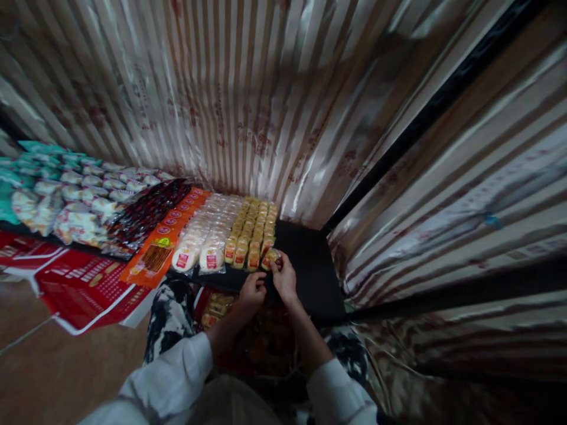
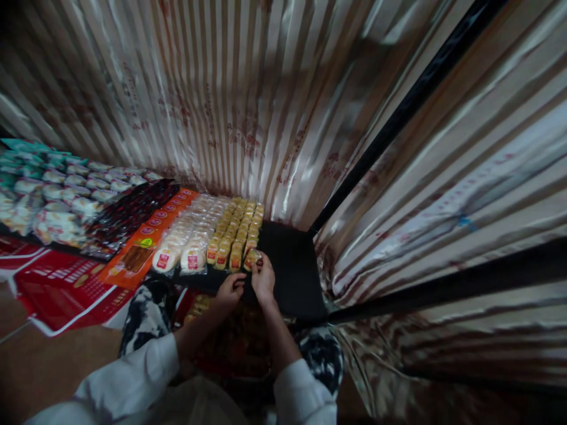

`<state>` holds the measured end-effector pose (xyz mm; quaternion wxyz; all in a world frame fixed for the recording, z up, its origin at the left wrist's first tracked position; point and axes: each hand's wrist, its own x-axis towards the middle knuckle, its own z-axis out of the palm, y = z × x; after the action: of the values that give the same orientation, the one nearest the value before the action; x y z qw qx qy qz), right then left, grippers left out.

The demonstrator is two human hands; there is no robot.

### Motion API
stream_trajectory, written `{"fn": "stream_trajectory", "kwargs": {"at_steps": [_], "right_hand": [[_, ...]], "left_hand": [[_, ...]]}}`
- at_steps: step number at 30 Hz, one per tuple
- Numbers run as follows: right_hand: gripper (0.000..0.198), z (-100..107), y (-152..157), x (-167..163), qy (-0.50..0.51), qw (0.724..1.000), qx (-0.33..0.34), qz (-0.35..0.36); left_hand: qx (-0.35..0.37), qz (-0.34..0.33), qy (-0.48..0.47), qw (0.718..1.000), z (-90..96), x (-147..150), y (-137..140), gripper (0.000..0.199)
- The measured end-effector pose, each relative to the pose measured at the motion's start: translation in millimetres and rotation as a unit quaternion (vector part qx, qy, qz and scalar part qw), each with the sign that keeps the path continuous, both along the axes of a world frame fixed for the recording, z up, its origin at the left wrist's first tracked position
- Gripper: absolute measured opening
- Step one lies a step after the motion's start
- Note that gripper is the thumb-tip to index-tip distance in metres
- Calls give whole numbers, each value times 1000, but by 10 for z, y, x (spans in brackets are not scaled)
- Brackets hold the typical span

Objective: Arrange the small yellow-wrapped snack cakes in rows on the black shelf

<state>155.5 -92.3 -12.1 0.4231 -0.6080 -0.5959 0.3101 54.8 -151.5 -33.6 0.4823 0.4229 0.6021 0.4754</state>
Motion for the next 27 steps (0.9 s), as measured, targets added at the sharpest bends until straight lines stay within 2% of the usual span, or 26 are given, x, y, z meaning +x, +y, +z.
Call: {"fn": "stream_trajectory", "kwargs": {"at_steps": [11,21,24,27], "right_hand": [[45,-173,127,-104,-8,999,33,8],[45,-299,78,-145,-107,994,27,-13],[46,-300,77,-153,-121,992,21,-5],[48,-293,38,-150,-122,992,33,-5]], "left_hand": [[-32,29,-9,999,44,-34,131,42],[-13,28,-2,1000,11,-75,176,48],[3,21,14,1000,30,-91,166,46],[22,20,64,997,89,-126,67,35]]}}
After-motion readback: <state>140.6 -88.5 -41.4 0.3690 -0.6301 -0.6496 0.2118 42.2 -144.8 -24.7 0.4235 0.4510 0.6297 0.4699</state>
